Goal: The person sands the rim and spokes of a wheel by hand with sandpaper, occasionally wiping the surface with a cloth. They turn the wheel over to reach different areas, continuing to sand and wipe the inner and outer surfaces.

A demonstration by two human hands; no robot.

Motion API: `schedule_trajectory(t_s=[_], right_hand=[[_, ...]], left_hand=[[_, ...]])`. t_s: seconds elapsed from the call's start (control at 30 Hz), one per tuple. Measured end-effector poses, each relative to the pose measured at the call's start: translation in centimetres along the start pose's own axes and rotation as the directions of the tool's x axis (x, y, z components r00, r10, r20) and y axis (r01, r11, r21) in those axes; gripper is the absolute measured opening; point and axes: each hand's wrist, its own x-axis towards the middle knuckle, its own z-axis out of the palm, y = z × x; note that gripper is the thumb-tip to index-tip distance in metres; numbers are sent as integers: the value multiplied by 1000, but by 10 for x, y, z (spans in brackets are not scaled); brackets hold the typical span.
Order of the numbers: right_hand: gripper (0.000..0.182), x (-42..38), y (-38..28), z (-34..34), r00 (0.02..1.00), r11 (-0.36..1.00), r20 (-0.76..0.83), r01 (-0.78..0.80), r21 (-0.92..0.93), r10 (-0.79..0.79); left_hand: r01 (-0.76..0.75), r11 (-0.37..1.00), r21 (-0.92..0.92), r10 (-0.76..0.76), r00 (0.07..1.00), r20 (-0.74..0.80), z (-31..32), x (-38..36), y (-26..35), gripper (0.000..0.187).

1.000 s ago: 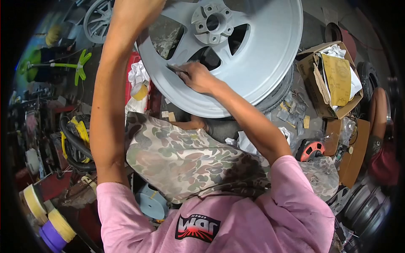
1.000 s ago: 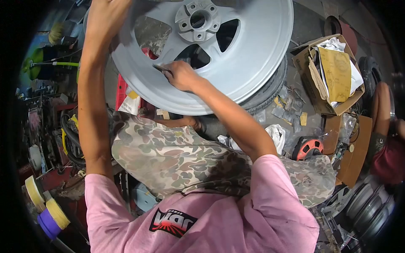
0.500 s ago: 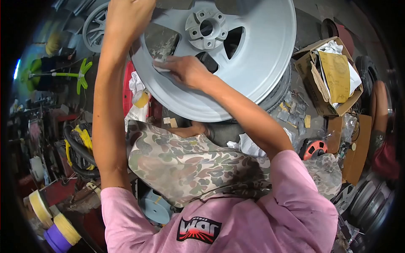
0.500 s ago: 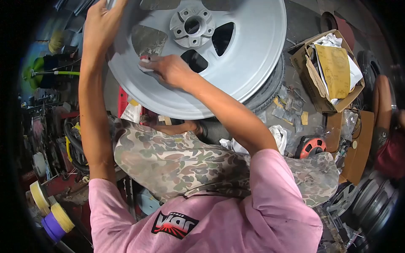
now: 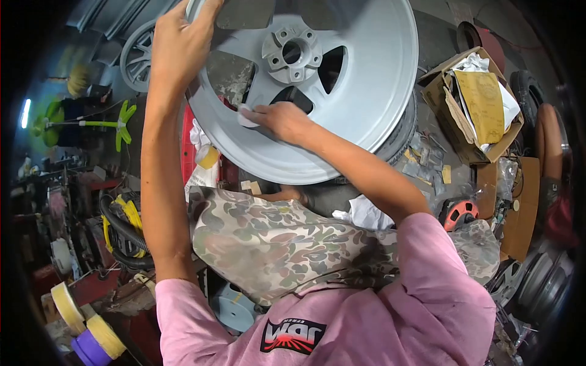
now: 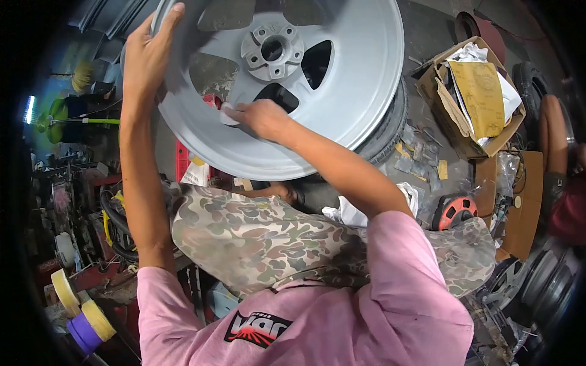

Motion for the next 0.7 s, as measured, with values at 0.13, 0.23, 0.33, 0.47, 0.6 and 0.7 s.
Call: schedule_trajectory(t_s=[0.13, 0.23, 0.33, 0.47, 0.6, 0.7], right_hand=[[55, -4, 8, -35, 977, 986, 158, -127, -106, 143], [53, 62, -5, -58, 972, 956, -212, -152, -250, 100], [48, 122, 12, -37, 858, 983, -513, -63, -174, -36], [29, 99, 34, -12, 946, 893, -323, -155, -423, 11], [9, 80, 17, -52, 992, 939, -55, -124, -321, 113], [10, 130, 17, -53, 950, 955, -312, -82, -286, -12]], left_hand=[[233, 940, -250, -217, 972, 90, 0, 11, -31, 39], [158, 927, -340, -156, 987, 34, 6, 8, -25, 41], [150, 889, -432, -148, 988, 40, 6, 5, -19, 41], [137, 943, -302, -121, 990, 70, 3, 7, -23, 42], [67, 954, -293, -58, 998, 41, 8, 12, -27, 42], [81, 960, -268, -73, 997, 40, 5, 10, -15, 41]])
